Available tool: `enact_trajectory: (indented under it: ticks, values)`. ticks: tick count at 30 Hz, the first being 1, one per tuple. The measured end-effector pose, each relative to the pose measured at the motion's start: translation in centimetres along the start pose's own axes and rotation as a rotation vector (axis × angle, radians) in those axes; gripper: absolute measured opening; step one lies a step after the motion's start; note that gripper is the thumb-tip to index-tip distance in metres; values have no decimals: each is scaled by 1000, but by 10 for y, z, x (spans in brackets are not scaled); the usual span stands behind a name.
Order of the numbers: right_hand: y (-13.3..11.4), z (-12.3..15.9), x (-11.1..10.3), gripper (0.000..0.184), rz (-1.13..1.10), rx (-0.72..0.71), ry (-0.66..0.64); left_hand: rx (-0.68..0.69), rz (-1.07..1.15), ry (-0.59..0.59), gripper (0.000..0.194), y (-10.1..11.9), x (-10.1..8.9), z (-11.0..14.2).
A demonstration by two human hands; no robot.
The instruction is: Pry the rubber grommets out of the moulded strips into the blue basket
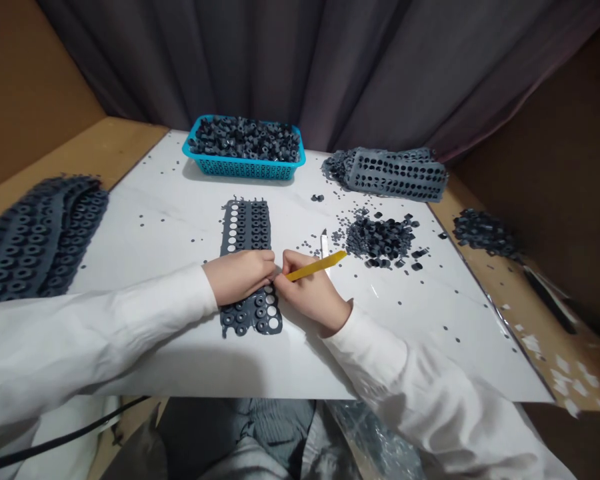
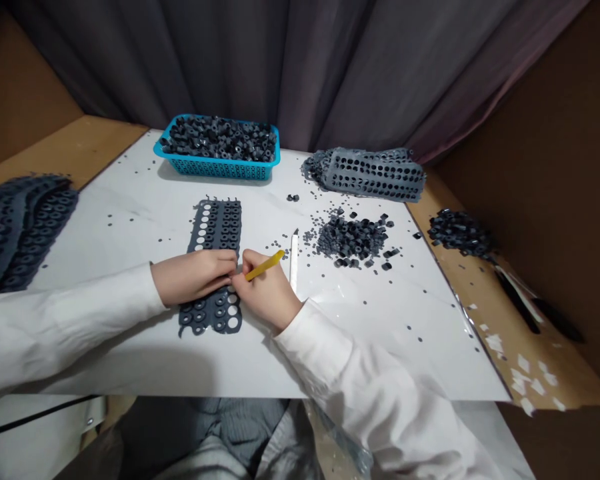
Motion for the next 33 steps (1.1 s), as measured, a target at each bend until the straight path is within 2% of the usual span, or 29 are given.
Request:
enact_trajectory:
  ticks: [2,4,6,8,10,12,17,19,25,30,33]
  values:
    - [3,0,-1,17,-14,16,0,-54,102,147,16,-5,-12,8]
    - [7,-1,-1,17,-57,41,-23,-226,232,342,18,-19,-26,20]
    - [11,-2,-2,17,-126,77,-37,-392,419,421,22,-32,-31,28]
    - [14,-4,-5,16,-191,115,-14,-462,610,373,24,-39,-26,29]
    - [16,-6,-8,16,-221,135,32,-453,683,298,24,-39,-19,25]
    - [18,-9,-9,16,-210,131,56,-416,607,250,24,-38,-15,19]
    - [23,-12,-5,16,-173,109,54,-170,221,143,25,-24,-13,5]
    - [25,-12,-4,16,-167,105,52,-122,129,94,25,-20,-13,1]
    - [20,-12,-4,16,-137,78,41,-106,-14,-41,17,-19,-11,-11]
    - [18,-14,-4,17,-127,91,36,-76,-130,-164,9,-9,-6,-19]
    - [19,-13,-3,17,-116,104,32,-73,-174,-191,12,-6,-3,-18]
Point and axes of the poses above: each hand's wrist, its own z-axis away from the middle knuckle, its own x-axis out of the palm, y = z × x, the point moved 6 cm from there along -z, towards the middle knuckle, and after that the axes turned 10 degrees about x, right-handed, at the moved point
